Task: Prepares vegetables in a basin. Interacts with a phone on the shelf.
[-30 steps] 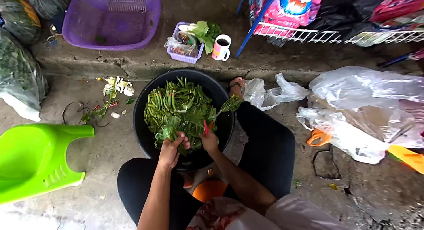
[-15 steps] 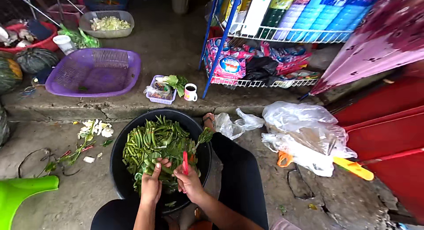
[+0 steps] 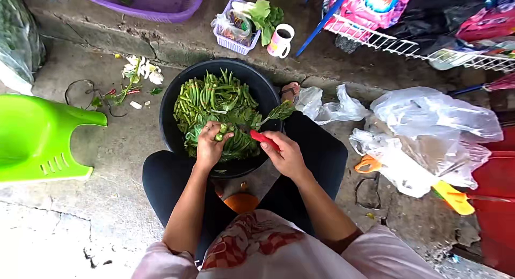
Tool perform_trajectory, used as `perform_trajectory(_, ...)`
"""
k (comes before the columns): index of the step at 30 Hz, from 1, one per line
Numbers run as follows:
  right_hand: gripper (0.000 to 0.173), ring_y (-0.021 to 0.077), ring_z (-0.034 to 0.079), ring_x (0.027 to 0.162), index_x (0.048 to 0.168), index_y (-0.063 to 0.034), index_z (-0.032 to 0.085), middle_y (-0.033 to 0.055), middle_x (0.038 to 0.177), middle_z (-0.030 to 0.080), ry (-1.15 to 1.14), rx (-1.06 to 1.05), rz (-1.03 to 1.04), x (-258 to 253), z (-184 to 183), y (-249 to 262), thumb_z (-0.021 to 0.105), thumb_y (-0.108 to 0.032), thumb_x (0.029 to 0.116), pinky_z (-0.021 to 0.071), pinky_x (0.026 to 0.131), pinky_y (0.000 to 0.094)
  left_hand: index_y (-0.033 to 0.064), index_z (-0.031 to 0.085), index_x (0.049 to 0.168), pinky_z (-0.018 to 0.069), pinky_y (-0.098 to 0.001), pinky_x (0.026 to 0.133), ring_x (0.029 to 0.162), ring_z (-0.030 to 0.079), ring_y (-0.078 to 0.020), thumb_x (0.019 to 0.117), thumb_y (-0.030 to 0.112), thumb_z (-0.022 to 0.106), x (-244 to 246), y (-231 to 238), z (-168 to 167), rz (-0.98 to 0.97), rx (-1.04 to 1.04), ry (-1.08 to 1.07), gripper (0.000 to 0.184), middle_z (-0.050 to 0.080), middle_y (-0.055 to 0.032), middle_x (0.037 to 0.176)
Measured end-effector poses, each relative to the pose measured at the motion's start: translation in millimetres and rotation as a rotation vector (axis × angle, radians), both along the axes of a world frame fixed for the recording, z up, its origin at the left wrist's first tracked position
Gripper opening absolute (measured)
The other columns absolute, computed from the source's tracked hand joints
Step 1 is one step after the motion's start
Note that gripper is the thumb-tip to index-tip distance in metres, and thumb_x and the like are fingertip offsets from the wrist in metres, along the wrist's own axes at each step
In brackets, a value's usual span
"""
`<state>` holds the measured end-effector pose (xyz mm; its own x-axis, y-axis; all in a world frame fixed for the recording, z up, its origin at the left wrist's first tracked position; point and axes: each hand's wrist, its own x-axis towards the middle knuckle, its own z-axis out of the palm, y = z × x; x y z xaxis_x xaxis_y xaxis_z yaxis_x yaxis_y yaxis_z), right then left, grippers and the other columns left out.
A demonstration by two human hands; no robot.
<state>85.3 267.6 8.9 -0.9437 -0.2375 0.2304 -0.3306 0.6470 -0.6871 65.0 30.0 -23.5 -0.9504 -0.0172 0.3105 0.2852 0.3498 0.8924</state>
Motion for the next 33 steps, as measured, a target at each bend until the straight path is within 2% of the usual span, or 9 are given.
perform_trajectory(7,0.043,0.0260,0.071,0.086,0.114,-0.0049,0.075,0.0126,0.098,0.074,-0.008,0.021,0.029,-2,-4,-9,0.054,-0.041,0.1044,0.0555,0.072,0.0505,-0.0035,0.074,0.099,0.0508,-0.0366,0.095,0.103,0.065,-0.0211,0.0859,0.002,0.076,0,0,0,-0.004,-0.003,-0.003,0.014,0.069,-0.0158,0.110)
perform_trajectory(15,0.042,0.0242,0.070,0.083,0.114,-0.0056,0.075,0.0118,0.096,0.074,-0.004,0.008,0.033,-5,-10,-12,0.054,-0.040,0.1045,0.0551,0.071,0.0477,-0.0029,0.074,0.101,0.0502,-0.0291,0.092,0.100,0.063,-0.0152,0.0858,0.001,0.075,0,1,0,-0.004,-0.009,-0.012,0.016,0.068,-0.0136,0.107)
perform_trajectory(18,0.042,0.0243,0.070,0.084,0.113,-0.0044,0.075,0.0120,0.095,0.074,0.002,0.004,0.039,-6,-12,-14,0.053,-0.039,0.1046,0.0550,0.071,0.0473,-0.0035,0.073,0.100,0.0505,-0.0300,0.092,0.099,0.063,-0.0161,0.0858,0.000,0.075,0,1,0,0.000,-0.028,-0.022,0.015,0.067,-0.0142,0.105)
perform_trajectory(22,0.039,0.0290,0.072,0.097,0.118,-0.0024,0.072,0.0157,0.109,0.074,-0.155,-0.011,0.000,-18,-42,5,0.054,-0.035,0.1052,0.0559,0.083,0.0553,-0.0020,0.074,0.101,0.0508,-0.0282,0.089,0.095,0.064,-0.0153,0.0886,0.008,0.077,3,0,-2,-0.001,-0.045,-0.023,0.016,0.067,-0.0130,0.102)
perform_trajectory(24,0.034,0.0280,0.069,0.098,0.120,-0.0016,0.070,0.0166,0.111,0.072,-0.290,-0.058,-0.098,-26,-60,22,0.054,-0.028,0.1057,0.0537,0.087,0.0542,-0.0008,0.074,0.105,0.0508,-0.0259,0.090,0.096,0.063,-0.0124,0.0893,0.010,0.077,2,-3,-1,-0.003,-0.029,-0.047,0.019,0.067,-0.0113,0.103)
perform_trajectory(27,0.033,0.0279,0.067,0.097,0.125,0.0003,0.067,0.0199,0.112,0.070,-0.489,-0.116,-0.234,-27,-64,28,0.051,-0.023,0.1085,0.0517,0.089,0.0514,-0.0046,0.067,0.113,0.0546,-0.0307,0.089,0.096,0.065,-0.0121,0.0940,0.006,0.070,4,-5,2,0.014,0.214,-0.242,0.022,0.068,-0.0103,0.108)
perform_trajectory(29,0.035,0.0184,0.056,0.079,0.125,-0.0012,0.065,0.0138,0.097,0.065,-0.580,-0.193,-0.319,-32,-75,24,0.044,-0.027,0.1110,0.0481,0.075,0.0408,0.0012,0.059,0.119,0.0599,-0.0311,0.085,0.090,0.070,-0.0105,0.1015,0.004,0.054,0,-5,8,0.050,0.606,-0.396,0.018,0.071,-0.0036,0.106)
perform_trajectory(31,0.038,0.0093,0.045,0.066,0.120,-0.0029,0.065,0.0044,0.084,0.056,-0.620,-0.295,-0.390,-40,-93,14,0.043,-0.032,0.1110,0.0426,0.064,0.0304,0.0093,0.059,0.121,0.0610,-0.0313,0.083,0.088,0.071,-0.0125,0.1091,0.015,0.042,-5,-10,15,0.073,0.981,-0.470,0.021,0.072,-0.0024,0.104)
perform_trajectory(33,0.042,0.0126,0.048,0.067,0.117,-0.0008,0.065,0.0067,0.085,0.057,-0.687,-0.341,-0.421,-49,-109,-3,0.050,-0.039,0.1074,0.0446,0.065,0.0348,0.0103,0.064,0.121,0.0604,-0.0319,0.088,0.097,0.072,-0.0157,0.1102,0.023,0.043,-6,-19,17,0.005,1.191,-0.444,0.027,0.073,-0.0062,0.111)
